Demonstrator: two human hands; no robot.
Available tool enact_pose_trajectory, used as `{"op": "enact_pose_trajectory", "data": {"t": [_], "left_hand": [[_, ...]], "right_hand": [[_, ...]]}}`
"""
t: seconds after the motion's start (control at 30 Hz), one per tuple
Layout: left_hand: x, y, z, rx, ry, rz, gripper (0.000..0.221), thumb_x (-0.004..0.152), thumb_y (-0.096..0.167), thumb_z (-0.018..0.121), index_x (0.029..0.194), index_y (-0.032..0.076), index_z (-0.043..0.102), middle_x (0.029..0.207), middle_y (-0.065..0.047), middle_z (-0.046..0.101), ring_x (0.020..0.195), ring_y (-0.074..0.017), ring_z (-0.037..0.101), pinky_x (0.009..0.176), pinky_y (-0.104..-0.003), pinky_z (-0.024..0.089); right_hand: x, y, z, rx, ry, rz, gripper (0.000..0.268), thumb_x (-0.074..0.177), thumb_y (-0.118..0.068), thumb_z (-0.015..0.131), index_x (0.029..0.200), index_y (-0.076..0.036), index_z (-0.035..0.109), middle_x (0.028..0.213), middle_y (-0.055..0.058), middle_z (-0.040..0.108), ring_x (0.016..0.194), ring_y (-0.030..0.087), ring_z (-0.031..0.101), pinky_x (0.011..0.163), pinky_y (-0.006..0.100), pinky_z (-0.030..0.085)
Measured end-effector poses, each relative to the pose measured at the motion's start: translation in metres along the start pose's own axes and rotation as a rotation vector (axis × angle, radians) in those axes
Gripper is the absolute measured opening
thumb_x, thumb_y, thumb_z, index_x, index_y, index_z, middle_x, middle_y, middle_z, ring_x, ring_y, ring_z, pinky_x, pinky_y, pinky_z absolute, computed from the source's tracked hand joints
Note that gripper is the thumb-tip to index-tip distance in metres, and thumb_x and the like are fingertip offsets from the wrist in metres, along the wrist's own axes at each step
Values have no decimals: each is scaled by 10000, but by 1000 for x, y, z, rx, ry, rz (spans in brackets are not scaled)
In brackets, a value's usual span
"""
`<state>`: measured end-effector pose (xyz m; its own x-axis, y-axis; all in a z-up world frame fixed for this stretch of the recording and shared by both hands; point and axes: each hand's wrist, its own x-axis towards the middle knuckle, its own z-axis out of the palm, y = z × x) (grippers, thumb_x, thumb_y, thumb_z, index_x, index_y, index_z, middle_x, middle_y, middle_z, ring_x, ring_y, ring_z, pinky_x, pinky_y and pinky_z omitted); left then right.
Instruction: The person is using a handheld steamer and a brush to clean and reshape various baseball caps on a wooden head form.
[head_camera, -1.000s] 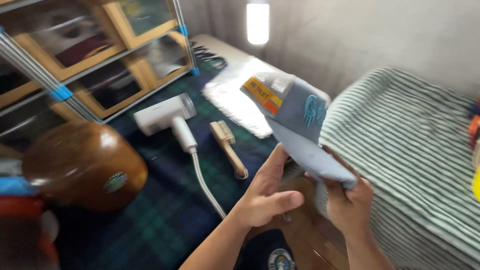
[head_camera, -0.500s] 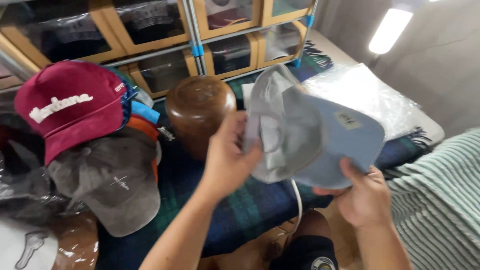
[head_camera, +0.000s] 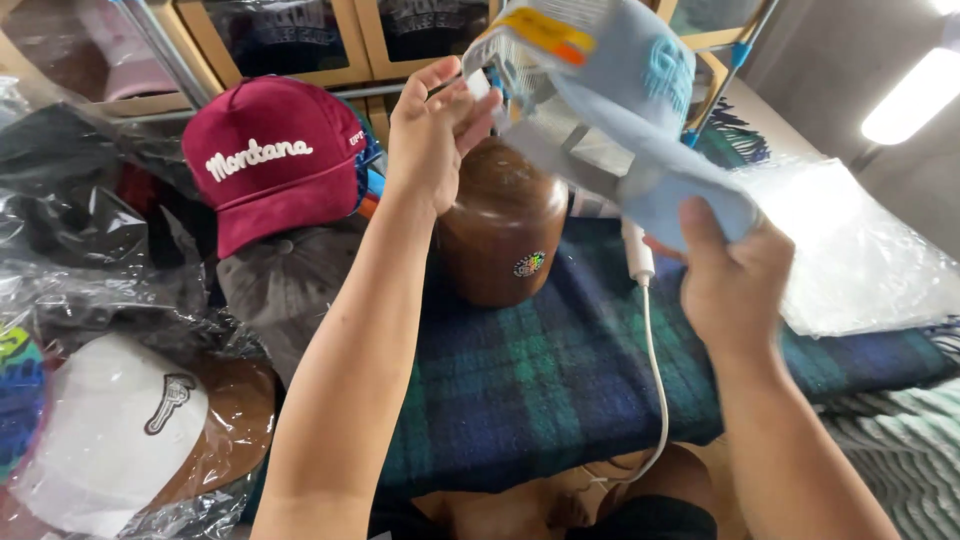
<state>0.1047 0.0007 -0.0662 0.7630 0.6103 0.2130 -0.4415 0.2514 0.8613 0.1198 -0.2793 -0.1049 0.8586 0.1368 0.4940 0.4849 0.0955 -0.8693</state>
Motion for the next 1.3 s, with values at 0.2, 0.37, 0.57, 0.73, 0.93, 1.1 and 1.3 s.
{"op": "enact_pose_trajectory", "data": {"t": [0.2, 0.37, 0.57, 0.73, 0.93, 1.1, 1.3], "left_hand": [[24, -19, -28, -208, 204, -135, 744, 824, 439, 540, 1487, 101, 522, 1494, -246, 557, 1040, -354, 686, 743, -407, 527], [-11, -37, -47, 281, 12, -13, 794, 1050, 584, 384, 1598, 12, 332, 1666, -261, 277, 1565, -439, 159, 1251, -608, 42], [-40, -76, -58, 450, -21, 153, 690, 1065, 581, 417, 1481, 43, 537, 1554, -228, 483, 1492, -360, 388, 1284, -476, 232], [-36, -107, -81, 524, -106, 320, 642, 1134, 474, 360, 1631, 73, 295, 1633, -308, 316, 1528, -461, 260, 1267, -566, 180], [-31, -108, -81, 485, -108, 296, 709, 1116, 564, 246, 1627, 76, 317, 1636, -280, 338, 1540, -435, 260, 1275, -551, 169], [-23, -112, -81, 512, -84, 223, 753, 1094, 613, 161, 1608, 106, 372, 1637, -255, 352, 1540, -430, 280, 1280, -526, 167], [-19, -123, -79, 559, 15, 197, 792, 1066, 663, 130, 1587, 138, 413, 1584, -242, 450, 1485, -436, 396, 1267, -539, 220]], "right_hand": [[29, 58, 53, -578, -278, -747, 636, 788, 179, 579, 1381, -36, 662, 1401, 210, 651, 1273, 383, 656, 1040, 473, 553], [-7, 91, 56, -742, -286, -751, 611, 835, 84, 632, 1384, -178, 682, 1306, 166, 708, 1224, 372, 667, 895, 481, 605], [-48, 131, 46, -808, -388, -870, 616, 789, 75, 579, 1362, -125, 683, 1331, 286, 655, 1290, 472, 595, 1029, 506, 535], [-43, 105, 38, -644, -456, -732, 533, 685, -443, 927, 1103, -144, 786, 1192, 165, 745, 1160, 373, 698, 922, 464, 587], [55, 109, 43, -97, -339, -267, 543, 1037, -435, 583, 1366, -6, 531, 1437, 228, 561, 1372, 441, 517, 1114, 578, 427], [100, 155, 88, 229, -613, -86, 870, 1048, -715, 244, 1599, -42, 282, 1629, 301, 288, 1525, 463, 246, 1215, 606, 234], [88, 150, 110, 69, -504, -8, 921, 1022, -723, 110, 1497, -30, 488, 1455, 244, 527, 1419, 376, 445, 1217, 518, 273]]}}
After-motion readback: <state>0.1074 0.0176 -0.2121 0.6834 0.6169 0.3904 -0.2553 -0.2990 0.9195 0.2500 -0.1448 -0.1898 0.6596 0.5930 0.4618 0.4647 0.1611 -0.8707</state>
